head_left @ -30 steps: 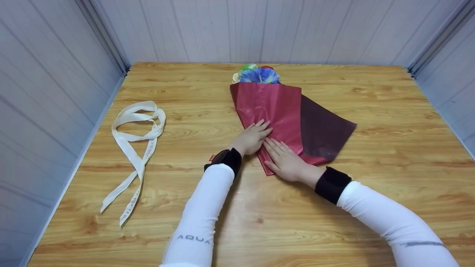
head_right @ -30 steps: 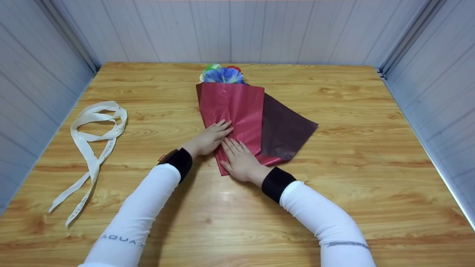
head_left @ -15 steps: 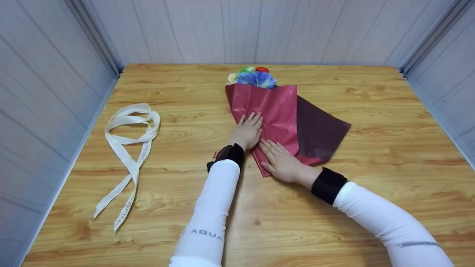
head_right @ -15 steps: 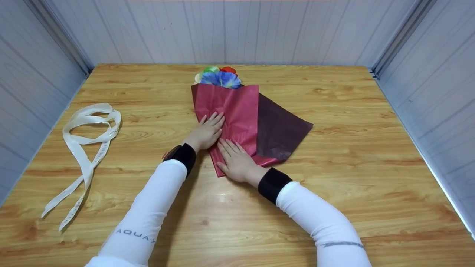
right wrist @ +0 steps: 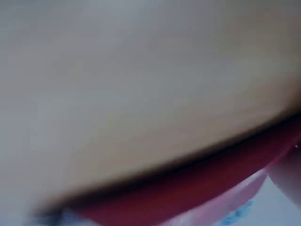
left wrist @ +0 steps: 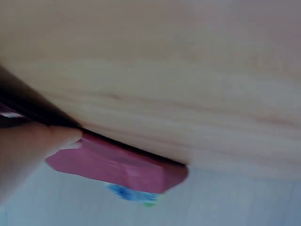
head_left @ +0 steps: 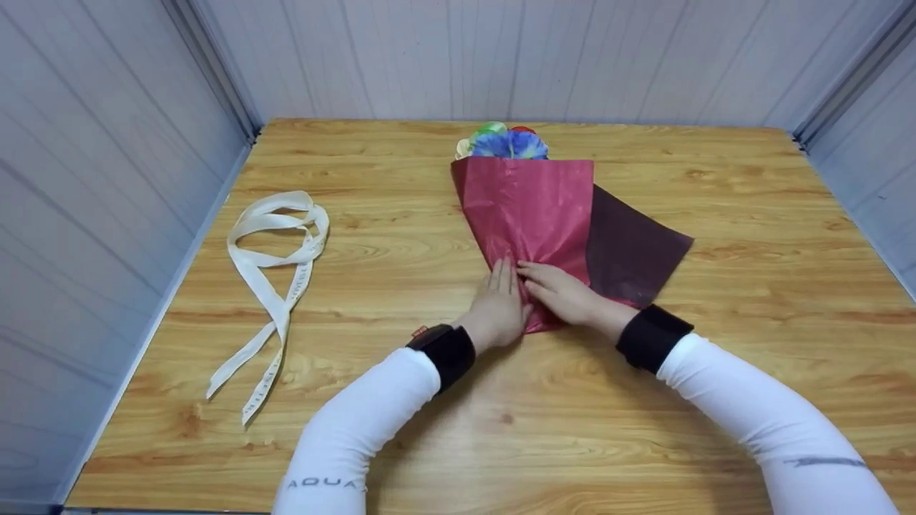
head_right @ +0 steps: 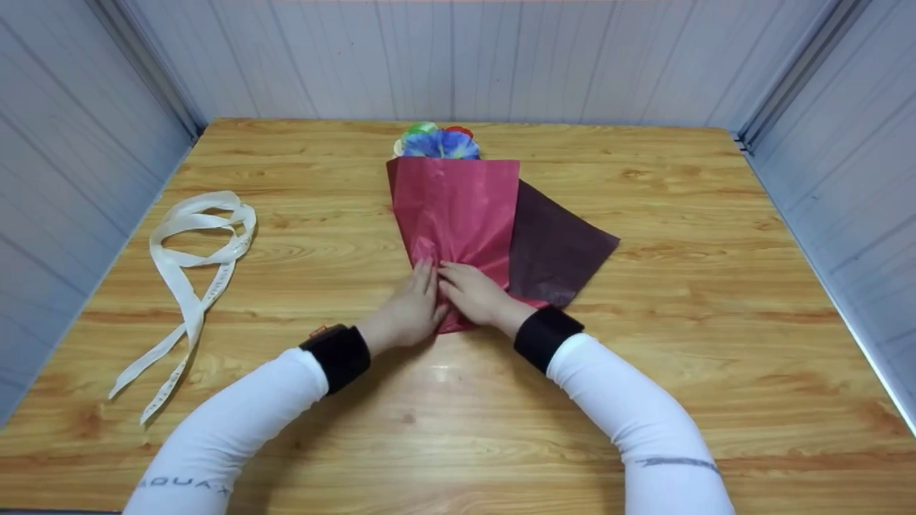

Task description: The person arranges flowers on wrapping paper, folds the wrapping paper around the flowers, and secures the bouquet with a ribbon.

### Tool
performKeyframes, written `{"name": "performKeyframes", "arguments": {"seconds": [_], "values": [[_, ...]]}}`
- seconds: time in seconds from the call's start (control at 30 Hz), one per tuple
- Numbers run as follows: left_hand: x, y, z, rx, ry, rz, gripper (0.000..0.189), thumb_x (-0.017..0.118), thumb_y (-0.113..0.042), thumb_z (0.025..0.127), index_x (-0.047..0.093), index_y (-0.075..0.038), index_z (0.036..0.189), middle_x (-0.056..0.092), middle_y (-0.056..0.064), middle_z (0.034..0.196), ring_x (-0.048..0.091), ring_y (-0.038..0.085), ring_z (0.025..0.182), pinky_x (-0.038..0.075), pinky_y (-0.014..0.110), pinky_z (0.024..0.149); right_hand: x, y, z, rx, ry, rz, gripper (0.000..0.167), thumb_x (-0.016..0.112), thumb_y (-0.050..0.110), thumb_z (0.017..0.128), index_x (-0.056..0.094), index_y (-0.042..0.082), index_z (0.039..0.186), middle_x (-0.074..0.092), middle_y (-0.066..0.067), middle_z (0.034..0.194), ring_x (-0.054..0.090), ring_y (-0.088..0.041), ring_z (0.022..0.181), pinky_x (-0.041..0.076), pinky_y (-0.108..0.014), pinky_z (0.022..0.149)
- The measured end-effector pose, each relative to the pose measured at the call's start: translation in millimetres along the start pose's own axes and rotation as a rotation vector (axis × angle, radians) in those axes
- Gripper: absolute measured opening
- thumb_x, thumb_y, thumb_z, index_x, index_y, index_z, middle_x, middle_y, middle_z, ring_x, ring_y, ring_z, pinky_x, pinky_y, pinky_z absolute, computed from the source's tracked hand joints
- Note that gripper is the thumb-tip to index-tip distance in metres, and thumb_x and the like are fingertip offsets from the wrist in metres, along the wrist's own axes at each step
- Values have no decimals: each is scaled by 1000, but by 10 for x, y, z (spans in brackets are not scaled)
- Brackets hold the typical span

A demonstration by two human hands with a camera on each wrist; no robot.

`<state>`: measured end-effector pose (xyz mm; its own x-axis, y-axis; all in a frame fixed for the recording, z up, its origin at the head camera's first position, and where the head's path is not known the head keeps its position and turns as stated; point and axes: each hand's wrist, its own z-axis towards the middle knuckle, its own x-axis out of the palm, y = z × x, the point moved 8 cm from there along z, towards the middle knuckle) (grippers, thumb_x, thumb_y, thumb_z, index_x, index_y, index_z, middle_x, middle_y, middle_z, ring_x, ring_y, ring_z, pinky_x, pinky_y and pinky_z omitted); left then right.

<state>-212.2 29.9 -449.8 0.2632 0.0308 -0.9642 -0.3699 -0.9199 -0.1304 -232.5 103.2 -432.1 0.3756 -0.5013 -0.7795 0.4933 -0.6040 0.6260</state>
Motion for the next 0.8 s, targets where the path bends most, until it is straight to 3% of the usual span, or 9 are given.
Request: {"name": "performKeyframes", "arguments": {"seconds": [0.07, 0.13, 0.3, 0.37, 0.47, 0.67, 0.8], "values": [[23, -39, -66, 0, -7, 4, 69, 28, -40, 102, 10, 8, 148, 3, 25, 157, 2, 34, 146, 11, 41, 118, -71, -19, 51, 27, -40, 44, 39, 40, 14, 101, 51, -9, 130, 45, -26, 140, 36, -41, 134, 24, -50, 112], [33, -58, -104, 0, -17, 24, 73, 28, -46, 101, 11, 6, 149, 4, 24, 157, 4, 33, 146, 11, 41, 118, -81, -34, 101, 67, -38, 14, 41, 39, 18, 101, 51, -8, 130, 42, -27, 142, 32, -41, 136, 22, -50, 113], [49, -64, -125, 9, 3, 76, 77, 27, -53, 99, 14, 6, 149, 6, 25, 156, 6, 34, 146, 10, 42, 118, 105, -33, 201, 152, 182, -223, 55, 29, 29, 104, 22, -5, 147, 9, -28, 155, 4, -46, 143, 6, -56, 115], [62, -61, -123, 5, 24, 85, 76, 26, -53, 100, 13, 5, 149, 4, 24, 157, 4, 35, 146, 9, 43, 118, 152, -40, 241, 195, 256, -267, 58, 24, 31, 105, 12, -2, 150, 1, -26, 156, -2, -47, 142, 4, -59, 114], [75, -67, -124, -2, 46, 87, 72, 23, -52, 100, 12, -3, 151, 2, 22, 157, 1, 34, 146, 8, 44, 118, 142, -60, 323, 284, 302, -284, 59, 21, 35, 105, 6, 3, 151, -5, -21, 157, -5, -46, 142, 4, -60, 113], [117, -96, -137, 0, 69, 57, 62, 20, -51, 101, 13, -18, 153, 1, 24, 157, 0, 36, 146, 7, 45, 118, 168, -131, 498, 404, 356, -287, 64, 20, 37, 104, -5, -2, 149, -13, -21, 156, -12, -43, 142, -1, -56, 115], [130, -93, -139, -8, 67, 49, 61, 20, -50, 101, 9, -22, 154, 2, 23, 157, -1, 36, 146, 6, 45, 118, 184, -178, 645, 436, 299, -281, 68, 22, 37, 104, -6, -7, 148, -15, -24, 155, -15, -42, 142, -2, -50, 117]]}}
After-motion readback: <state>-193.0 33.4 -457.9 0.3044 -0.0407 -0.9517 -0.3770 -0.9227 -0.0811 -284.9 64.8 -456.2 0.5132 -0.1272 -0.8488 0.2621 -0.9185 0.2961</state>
